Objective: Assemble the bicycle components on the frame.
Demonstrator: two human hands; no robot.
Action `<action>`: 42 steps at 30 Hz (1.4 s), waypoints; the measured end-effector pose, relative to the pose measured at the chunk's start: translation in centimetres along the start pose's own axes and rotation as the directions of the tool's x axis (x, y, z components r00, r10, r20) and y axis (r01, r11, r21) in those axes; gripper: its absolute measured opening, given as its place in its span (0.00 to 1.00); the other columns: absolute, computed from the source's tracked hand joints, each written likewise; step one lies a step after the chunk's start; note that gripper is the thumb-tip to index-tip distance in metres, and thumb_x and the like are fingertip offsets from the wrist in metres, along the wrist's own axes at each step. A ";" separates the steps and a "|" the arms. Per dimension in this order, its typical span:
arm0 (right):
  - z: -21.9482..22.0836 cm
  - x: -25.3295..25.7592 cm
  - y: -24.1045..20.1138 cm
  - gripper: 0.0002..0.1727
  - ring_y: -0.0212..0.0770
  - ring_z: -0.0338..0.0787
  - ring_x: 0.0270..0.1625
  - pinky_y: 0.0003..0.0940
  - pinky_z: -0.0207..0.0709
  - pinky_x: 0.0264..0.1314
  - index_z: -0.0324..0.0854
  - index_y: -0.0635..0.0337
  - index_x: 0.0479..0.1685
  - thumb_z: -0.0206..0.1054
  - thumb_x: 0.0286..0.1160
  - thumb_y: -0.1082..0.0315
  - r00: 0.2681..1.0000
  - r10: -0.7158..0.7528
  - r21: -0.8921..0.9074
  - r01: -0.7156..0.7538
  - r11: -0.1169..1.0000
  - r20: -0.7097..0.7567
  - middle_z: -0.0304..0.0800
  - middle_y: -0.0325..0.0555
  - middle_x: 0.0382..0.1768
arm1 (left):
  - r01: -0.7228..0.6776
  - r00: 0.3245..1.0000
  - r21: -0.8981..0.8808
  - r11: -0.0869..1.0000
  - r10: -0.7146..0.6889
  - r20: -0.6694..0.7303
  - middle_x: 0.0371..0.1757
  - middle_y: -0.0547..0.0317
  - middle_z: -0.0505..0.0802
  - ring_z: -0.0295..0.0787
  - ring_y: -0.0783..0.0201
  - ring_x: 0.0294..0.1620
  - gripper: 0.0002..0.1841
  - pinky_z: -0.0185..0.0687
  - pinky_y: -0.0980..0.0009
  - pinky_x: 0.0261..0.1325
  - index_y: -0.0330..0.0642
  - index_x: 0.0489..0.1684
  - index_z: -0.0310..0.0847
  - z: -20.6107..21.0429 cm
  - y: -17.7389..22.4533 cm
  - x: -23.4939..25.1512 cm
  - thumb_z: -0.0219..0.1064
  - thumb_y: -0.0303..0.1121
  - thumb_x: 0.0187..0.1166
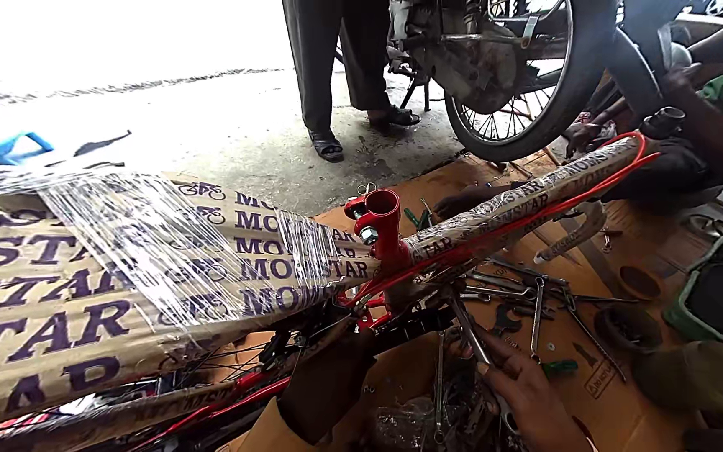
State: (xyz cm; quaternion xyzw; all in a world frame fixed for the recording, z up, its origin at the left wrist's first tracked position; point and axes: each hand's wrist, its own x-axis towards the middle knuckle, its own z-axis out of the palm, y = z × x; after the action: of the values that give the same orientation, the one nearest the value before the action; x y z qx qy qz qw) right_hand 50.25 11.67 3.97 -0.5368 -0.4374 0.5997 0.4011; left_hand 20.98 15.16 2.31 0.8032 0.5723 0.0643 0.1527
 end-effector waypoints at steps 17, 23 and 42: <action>2.1 -0.9 3.1 0.31 0.28 0.92 0.43 0.26 0.88 0.46 0.73 0.61 0.83 0.62 0.76 0.72 0.917 -0.392 -0.538 0.298 0.789 -0.068 0.91 0.42 0.66 | 0.010 0.997 -0.038 0.999 -0.007 0.079 0.45 0.47 0.93 0.93 0.46 0.51 0.14 0.88 0.45 0.53 0.47 0.58 0.83 -0.8 0.0 0.1 0.65 0.43 0.82; 2.1 -0.6 4.2 0.30 0.28 0.91 0.41 0.30 0.89 0.45 0.75 0.58 0.82 0.62 0.75 0.70 0.924 -0.379 -0.557 0.295 0.776 -0.040 0.93 0.40 0.61 | -0.032 0.999 -0.025 0.999 0.032 0.014 0.43 0.51 0.94 0.94 0.49 0.49 0.13 0.89 0.46 0.52 0.50 0.56 0.84 -0.2 -0.4 -0.1 0.67 0.43 0.80; -14.9 -2.4 12.4 0.29 0.71 0.86 0.66 0.75 0.74 0.64 0.78 0.48 0.81 0.62 0.78 0.72 0.709 -0.215 -0.699 -0.511 0.500 -0.672 0.86 0.65 0.68 | 0.093 0.936 0.282 0.955 0.013 -0.351 0.53 0.55 0.96 0.97 0.53 0.47 0.18 0.92 0.53 0.43 0.50 0.65 0.86 1.3 0.7 -1.1 0.68 0.33 0.76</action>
State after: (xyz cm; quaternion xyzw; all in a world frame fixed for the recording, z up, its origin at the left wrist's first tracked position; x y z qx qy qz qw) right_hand 65.22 7.15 -7.84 -0.8804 -0.4380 0.0942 0.1556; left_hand 21.64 13.70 1.41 0.7807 0.6099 0.1165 -0.0712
